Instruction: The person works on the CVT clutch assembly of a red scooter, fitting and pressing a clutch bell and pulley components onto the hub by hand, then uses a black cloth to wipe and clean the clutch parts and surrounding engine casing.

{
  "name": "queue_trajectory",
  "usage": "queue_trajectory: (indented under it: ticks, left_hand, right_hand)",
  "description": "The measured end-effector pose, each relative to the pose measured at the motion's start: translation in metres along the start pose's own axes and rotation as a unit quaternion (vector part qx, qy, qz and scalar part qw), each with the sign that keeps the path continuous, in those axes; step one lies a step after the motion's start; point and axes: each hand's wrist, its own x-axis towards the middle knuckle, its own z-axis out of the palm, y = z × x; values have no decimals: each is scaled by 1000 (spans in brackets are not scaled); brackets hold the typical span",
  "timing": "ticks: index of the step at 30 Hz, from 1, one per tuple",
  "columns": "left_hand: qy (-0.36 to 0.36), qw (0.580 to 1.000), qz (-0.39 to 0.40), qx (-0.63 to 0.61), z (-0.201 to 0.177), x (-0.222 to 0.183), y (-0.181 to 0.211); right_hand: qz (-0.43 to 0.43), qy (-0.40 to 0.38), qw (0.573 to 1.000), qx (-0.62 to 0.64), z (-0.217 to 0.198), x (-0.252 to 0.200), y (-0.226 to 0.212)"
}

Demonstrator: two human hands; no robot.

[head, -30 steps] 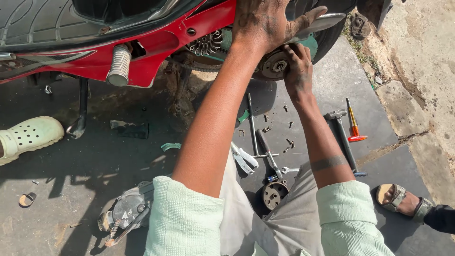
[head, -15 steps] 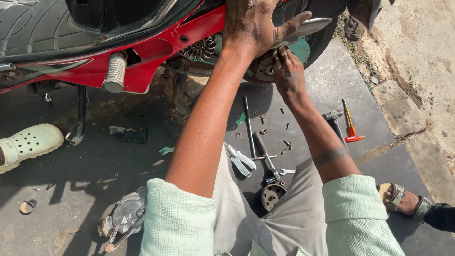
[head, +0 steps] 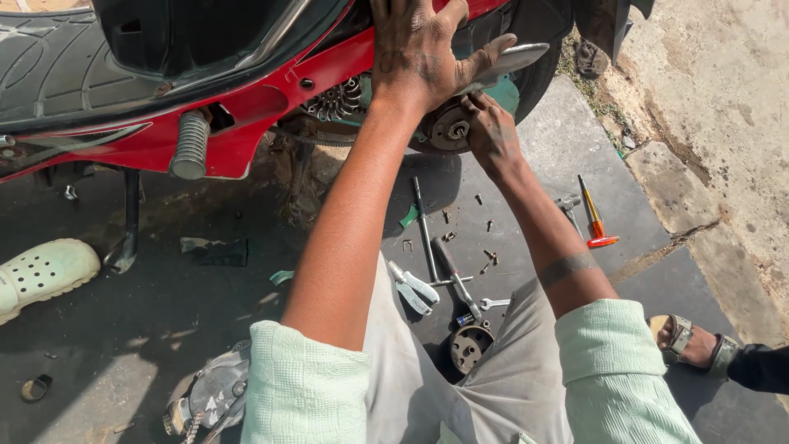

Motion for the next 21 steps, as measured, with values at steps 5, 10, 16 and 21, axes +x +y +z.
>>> queue_trajectory:
  ticks: [5,10,16,21]
  left_hand:
    - [77,994,28,68,0,-1,0]
    - [-30,999,-22,-25,9,-2,-3]
    - [60,997,15,49,0,1,-1]
    - [32,999,1,38,0,-1,-3]
  right_hand:
    - [91,-41,971,218,0,8,11]
    - [28,1,996,82,-14,5,-21]
    - [35,-62,997,30,-22,13,-23]
    - [136,-159,975,72,-17,17,-31]
